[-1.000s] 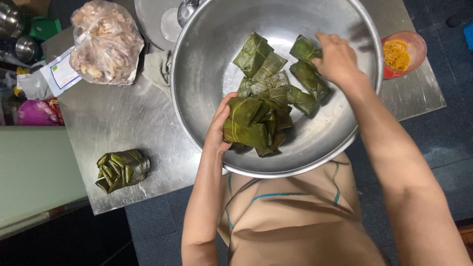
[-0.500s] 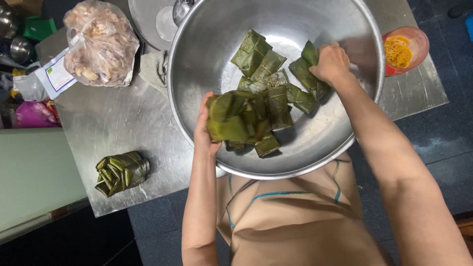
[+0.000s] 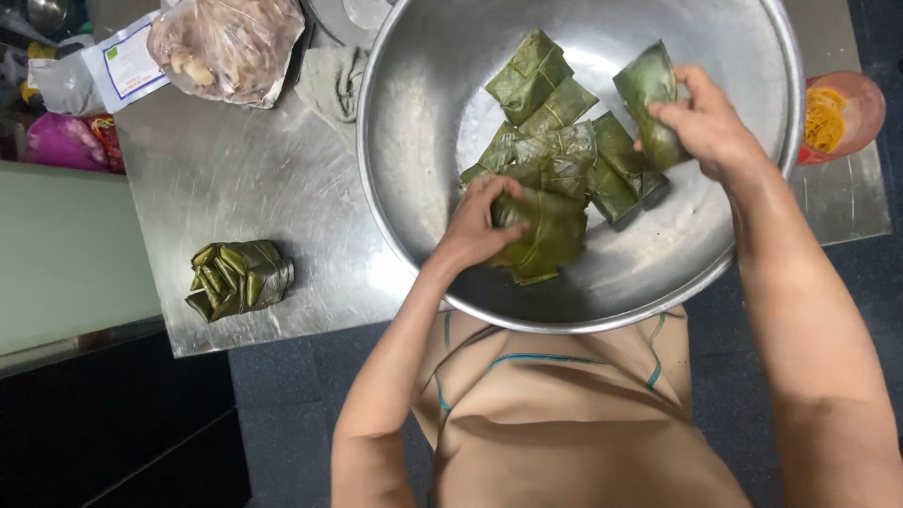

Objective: Organizing and inspecting leaf-wrapped food packets in a large metal bowl on a production floor.

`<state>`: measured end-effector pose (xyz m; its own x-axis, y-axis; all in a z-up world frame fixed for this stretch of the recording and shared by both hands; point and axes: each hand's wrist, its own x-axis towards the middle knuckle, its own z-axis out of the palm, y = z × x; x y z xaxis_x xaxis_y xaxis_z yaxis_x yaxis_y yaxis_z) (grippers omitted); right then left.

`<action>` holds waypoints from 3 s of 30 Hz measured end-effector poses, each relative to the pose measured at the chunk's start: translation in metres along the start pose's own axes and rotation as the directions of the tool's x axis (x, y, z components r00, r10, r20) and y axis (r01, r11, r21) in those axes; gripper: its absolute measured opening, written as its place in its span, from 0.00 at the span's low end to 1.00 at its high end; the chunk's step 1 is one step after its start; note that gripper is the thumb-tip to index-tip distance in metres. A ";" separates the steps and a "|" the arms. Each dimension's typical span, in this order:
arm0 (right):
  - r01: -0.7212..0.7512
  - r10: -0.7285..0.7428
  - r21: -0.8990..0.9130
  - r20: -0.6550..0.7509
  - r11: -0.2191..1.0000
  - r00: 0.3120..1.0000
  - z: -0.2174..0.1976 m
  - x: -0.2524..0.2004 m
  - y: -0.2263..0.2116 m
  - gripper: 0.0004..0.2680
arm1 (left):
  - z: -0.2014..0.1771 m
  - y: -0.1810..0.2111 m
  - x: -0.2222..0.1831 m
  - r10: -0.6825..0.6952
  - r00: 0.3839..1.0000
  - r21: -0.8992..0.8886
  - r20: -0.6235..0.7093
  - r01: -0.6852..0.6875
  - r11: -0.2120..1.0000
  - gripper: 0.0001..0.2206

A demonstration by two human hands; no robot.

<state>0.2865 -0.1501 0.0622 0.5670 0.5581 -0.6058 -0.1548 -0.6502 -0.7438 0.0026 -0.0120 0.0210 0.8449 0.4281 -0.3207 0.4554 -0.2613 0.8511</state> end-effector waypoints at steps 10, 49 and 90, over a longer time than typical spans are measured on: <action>0.018 -0.009 -0.033 0.248 0.999 0.969 0.062 -0.057 0.093 0.28 | -0.005 -0.003 -0.026 -0.057 0.996 -0.084 0.074 0.063 0.994 0.50; 0.776 -0.744 -0.274 0.232 0.568 0.627 0.026 -0.092 0.063 0.19 | 0.055 -0.013 0.005 0.103 0.904 0.310 -0.415 0.034 0.950 0.05; 0.809 -0.764 -0.205 0.267 0.551 0.587 0.048 -0.074 0.051 0.11 | 0.026 -0.023 -0.019 0.202 0.965 -0.580 -0.167 -0.262 0.771 0.08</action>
<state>0.1982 -0.1997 0.0555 0.2351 0.9623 0.1369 0.5395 -0.0120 -0.8419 -0.0169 -0.0371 -0.0033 0.8604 0.5052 -0.0678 -0.0329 0.1879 0.9816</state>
